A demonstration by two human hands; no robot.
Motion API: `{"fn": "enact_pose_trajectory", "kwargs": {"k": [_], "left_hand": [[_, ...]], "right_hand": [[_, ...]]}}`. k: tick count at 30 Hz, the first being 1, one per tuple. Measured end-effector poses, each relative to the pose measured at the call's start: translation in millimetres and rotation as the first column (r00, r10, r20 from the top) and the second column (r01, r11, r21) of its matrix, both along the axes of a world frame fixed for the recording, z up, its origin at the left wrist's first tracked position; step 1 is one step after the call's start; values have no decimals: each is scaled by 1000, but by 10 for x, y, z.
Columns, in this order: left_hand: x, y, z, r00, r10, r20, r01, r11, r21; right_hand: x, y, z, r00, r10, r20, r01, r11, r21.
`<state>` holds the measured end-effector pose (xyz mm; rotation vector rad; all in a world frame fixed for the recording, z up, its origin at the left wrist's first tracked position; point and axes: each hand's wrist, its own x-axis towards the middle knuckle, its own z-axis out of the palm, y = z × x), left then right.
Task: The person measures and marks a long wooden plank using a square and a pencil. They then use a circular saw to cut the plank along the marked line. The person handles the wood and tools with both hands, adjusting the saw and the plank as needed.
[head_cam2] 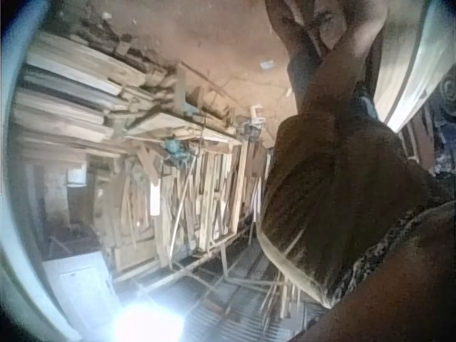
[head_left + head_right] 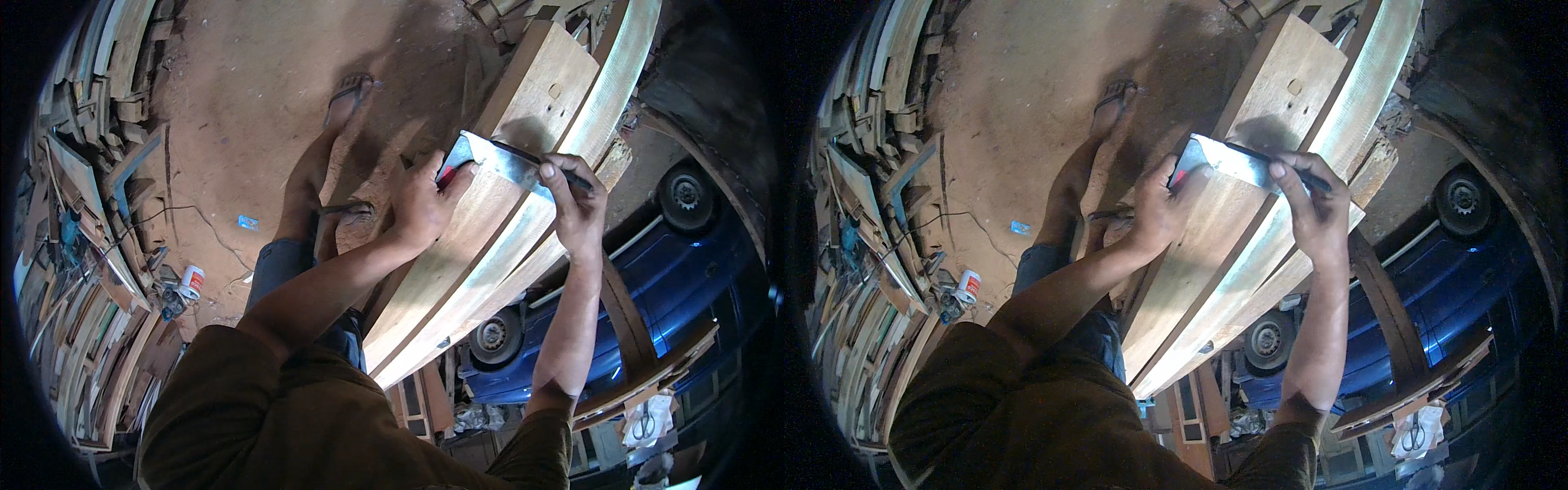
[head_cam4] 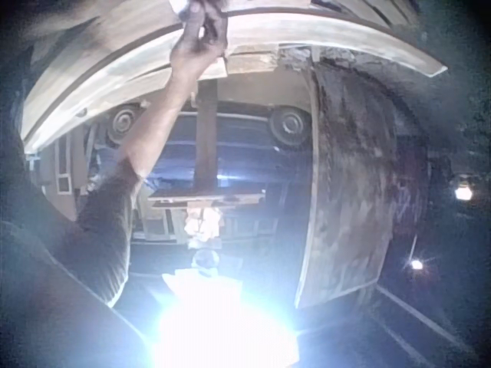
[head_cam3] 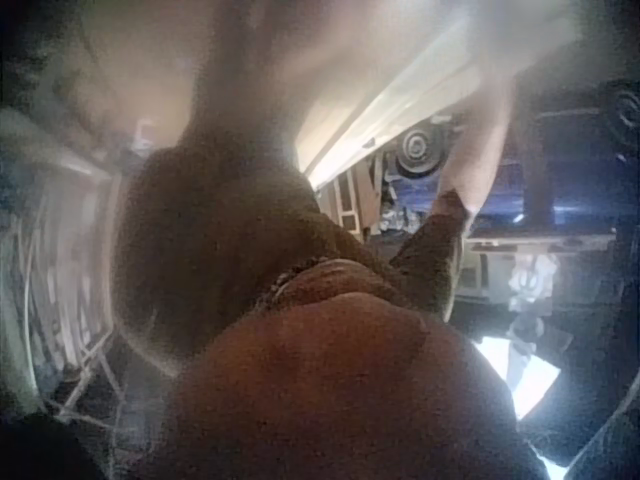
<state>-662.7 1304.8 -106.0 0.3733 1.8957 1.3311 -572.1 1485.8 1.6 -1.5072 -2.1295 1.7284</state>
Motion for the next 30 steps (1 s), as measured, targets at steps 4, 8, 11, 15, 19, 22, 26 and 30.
{"fn": "enact_pose_trajectory", "kwargs": {"k": [4, 8, 11, 15, 19, 22, 26, 30], "left_hand": [[1, 23, 41, 999, 41, 15, -41, 999, 28], [-13, 8, 22, 998, -16, -60, 18, 1000, 19], [21, -8, -4, 998, 0, 59, 2, 1000, -21], [-21, -8, 0, 996, -63, -56, 59, 996, -62], [-37, -11, 28, 998, -61, -33, 59, 996, -59], [-16, -10, -25, 996, -45, -77, 43, 999, -20], [-26, 6, -7, 999, -30, -23, 30, 999, -22], [-83, 33, 70, 999, -32, 20, 32, 999, -13]], "right_hand": [[186, 204, 232, 988, 110, 111, -118, 990, 74], [2, 211, 325, 946, 254, 201, -292, 938, 188], [-481, 84, 299, 885, 408, 224, -461, 837, 295], [-852, 37, 137, 824, 530, 199, -564, 740, 365], [-887, 75, 118, 964, 260, -51, -248, 953, 176], [-641, 187, 160, 998, 31, -45, -23, 985, 168], [-266, 249, 224, 984, -159, -78, 172, 966, 194], [18, 199, 207, 945, -307, -111, 322, 934, 153]]}}
